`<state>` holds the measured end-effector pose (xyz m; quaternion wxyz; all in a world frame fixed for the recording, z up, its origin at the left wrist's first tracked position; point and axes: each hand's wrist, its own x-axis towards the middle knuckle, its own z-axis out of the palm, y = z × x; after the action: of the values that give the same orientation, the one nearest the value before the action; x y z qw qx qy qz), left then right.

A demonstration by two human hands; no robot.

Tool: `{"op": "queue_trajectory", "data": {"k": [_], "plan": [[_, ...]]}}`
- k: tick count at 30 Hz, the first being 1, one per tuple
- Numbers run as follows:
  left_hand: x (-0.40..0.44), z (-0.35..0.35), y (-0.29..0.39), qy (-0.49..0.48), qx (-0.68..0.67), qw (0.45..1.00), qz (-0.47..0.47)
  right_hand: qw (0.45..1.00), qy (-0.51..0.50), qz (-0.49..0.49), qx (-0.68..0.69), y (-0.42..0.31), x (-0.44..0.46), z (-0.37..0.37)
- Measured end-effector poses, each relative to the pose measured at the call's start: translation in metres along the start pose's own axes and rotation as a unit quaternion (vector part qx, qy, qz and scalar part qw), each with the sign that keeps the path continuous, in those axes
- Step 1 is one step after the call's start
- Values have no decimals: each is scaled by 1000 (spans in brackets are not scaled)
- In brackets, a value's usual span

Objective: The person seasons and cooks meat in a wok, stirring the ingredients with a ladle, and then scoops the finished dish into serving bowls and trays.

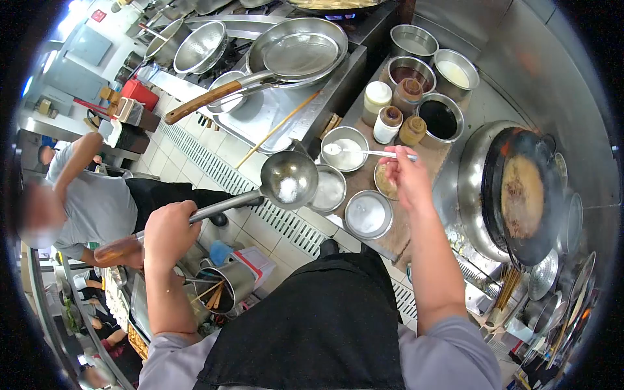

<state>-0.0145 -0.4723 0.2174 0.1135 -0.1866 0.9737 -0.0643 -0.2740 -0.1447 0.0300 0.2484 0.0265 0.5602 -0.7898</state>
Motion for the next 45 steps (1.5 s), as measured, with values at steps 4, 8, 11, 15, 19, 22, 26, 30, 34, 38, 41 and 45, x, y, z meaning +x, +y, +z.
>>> {"op": "queue_trajectory", "data": {"k": [4,8,11,15,19,22,26,30,34,38,41,45], "plan": [[10,5,8,22,-23,999,18,985,-16,-76,-155,-17,-13,10],[13,-1,12,8,-32,999,19,953,30,-104,-284,36,30,13],[7,-5,7,11,-27,999,22,959,52,-100,-260,58,35,26],[-2,-8,4,7,-14,1000,7,978,54,-72,-188,56,28,28],[-8,-8,0,3,-11,1000,2,996,72,-2,-60,39,23,8],[-4,-6,3,6,-8,1000,15,998,69,1,-7,15,4,-2],[11,-3,20,37,-42,997,55,999,1,-41,-29,-38,-53,-6],[41,-3,45,45,-96,991,77,928,108,-159,-319,-35,-73,-42],[58,-19,63,59,-98,991,73,925,152,-115,-328,3,-66,-75],[61,-30,72,76,-76,990,89,931,189,-87,-299,36,-57,-89],[58,-34,73,69,-51,991,98,951,180,-69,-243,38,-53,-92],[47,-35,74,40,-27,994,101,966,187,-48,-169,25,-55,-97]]}}
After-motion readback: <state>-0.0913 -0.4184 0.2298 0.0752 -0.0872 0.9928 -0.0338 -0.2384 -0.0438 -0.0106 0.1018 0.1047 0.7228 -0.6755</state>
